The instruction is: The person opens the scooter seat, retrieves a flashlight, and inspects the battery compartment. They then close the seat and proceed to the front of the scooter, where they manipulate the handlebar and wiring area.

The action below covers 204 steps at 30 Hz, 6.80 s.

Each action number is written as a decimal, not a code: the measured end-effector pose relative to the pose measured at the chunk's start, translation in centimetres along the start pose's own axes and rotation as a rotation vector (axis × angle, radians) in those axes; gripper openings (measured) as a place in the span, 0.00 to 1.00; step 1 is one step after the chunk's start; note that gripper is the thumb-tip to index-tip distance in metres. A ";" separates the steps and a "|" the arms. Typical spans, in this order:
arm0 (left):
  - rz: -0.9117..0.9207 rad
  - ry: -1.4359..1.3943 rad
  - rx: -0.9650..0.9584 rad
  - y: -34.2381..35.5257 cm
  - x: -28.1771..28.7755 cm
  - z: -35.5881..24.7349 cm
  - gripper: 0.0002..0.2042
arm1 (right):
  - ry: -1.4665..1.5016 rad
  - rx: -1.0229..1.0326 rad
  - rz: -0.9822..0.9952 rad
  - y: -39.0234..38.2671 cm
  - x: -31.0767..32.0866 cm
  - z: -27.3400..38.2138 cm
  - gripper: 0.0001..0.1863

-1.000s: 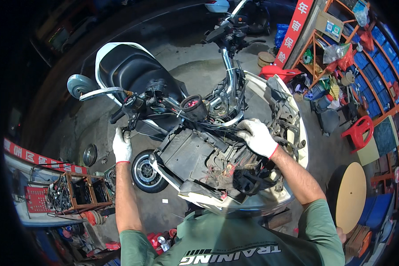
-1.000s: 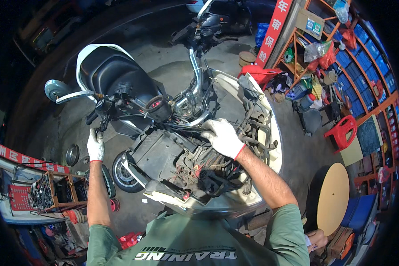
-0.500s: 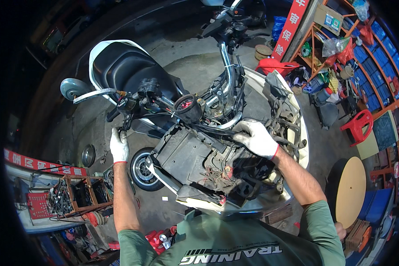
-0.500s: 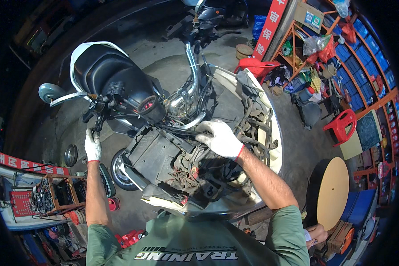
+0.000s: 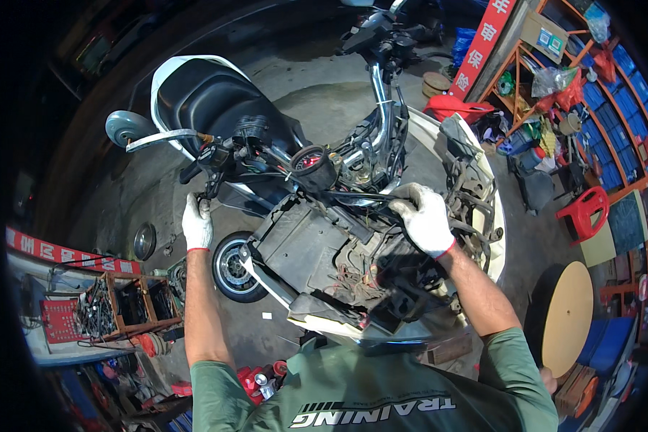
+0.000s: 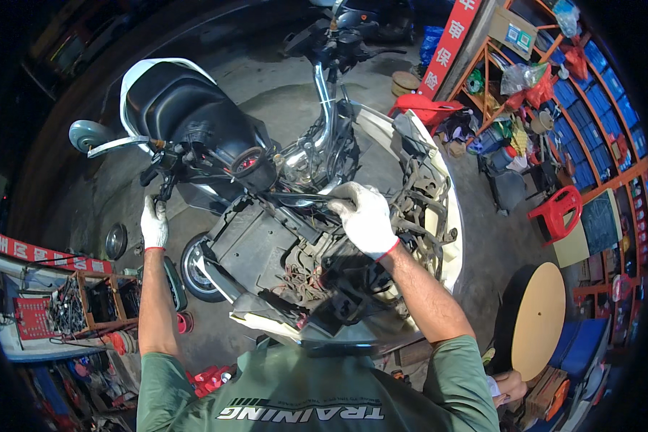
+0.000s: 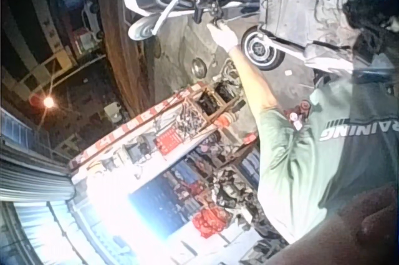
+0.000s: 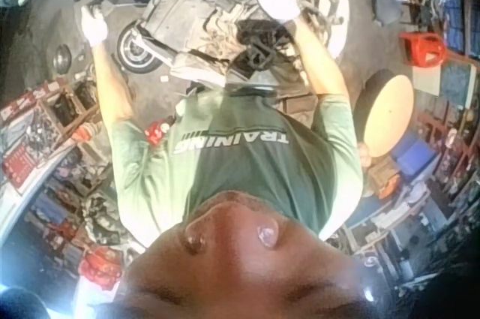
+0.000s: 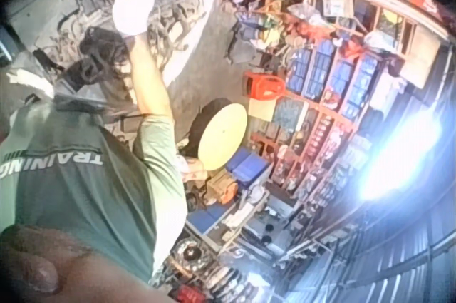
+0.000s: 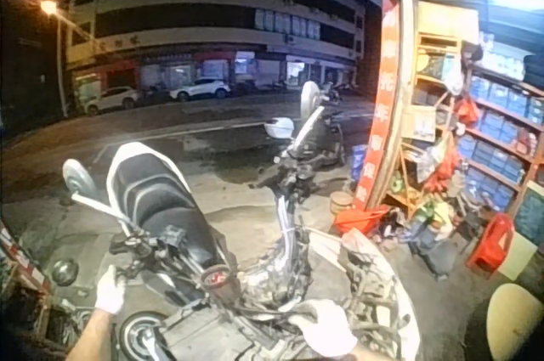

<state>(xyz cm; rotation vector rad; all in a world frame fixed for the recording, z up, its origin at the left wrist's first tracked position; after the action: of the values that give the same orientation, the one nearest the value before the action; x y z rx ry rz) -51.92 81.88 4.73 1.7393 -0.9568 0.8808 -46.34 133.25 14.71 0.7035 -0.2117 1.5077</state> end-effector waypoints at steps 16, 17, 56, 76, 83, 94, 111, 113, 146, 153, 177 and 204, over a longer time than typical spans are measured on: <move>-0.012 0.091 0.013 0.1 0.0 2.2 0.28 | -0.016 -0.041 -0.211 1.7 0.6 0.7 0.20; -0.001 0.076 0.013 0.2 -0.3 1.9 0.28 | -0.105 0.019 -0.246 1.6 0.7 0.6 0.20; 0.098 0.142 -1.126 -4.7 7.0 -39.1 0.12 | 0.019 -0.182 -0.125 1.5 0.9 -1.2 0.23; -0.040 0.060 -1.030 -4.9 5.8 -39.4 0.06 | -0.006 -0.077 0.013 0.9 1.4 -3.7 0.16; -0.088 0.097 -0.954 -4.8 5.2 -39.6 0.07 | 0.023 -0.125 -0.171 1.9 0.6 -3.8 0.14; 0.114 0.125 -1.061 -5.9 6.9 -39.6 0.19 | 0.074 -0.199 -0.107 2.3 1.2 -3.9 0.13; 0.095 -0.070 -1.089 -5.6 6.4 -38.9 0.15 | 0.275 -0.222 0.147 3.3 1.3 -5.4 0.16; 0.111 -0.081 -1.085 -5.5 6.3 -38.8 0.15 | 0.305 -0.226 0.188 3.5 1.1 -5.9 0.16; 0.036 0.154 -1.128 -5.1 6.1 -36.8 0.13 | 0.147 -0.144 0.375 1.5 2.0 -4.3 0.13; -0.054 -0.329 -1.002 -5.2 8.6 -36.4 0.14 | 0.030 -0.143 0.370 1.0 2.1 -3.4 0.18; 0.895 -1.564 0.565 -9.9 1.5 -25.6 0.10 | 0.224 -0.249 0.393 1.8 -0.1 -3.3 0.28; 1.184 -1.803 0.299 -9.3 -1.1 -29.7 0.15 | 0.135 -0.223 0.418 2.1 -1.2 -3.0 0.31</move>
<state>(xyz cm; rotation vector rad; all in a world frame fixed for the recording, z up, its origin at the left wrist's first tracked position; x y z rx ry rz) -48.53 112.50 9.37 1.8595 -3.3113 -0.3285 -49.31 133.73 12.30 0.3891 -0.4371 1.8858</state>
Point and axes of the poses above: each hand's wrist, its own y-axis towards the middle knuckle, its own x-axis out of the back of the hand, z = x × y, the point moved 3 cm from there along y, towards the middle knuckle, and after that the axes turned 11 degrees about y, right-handed, at the moved point
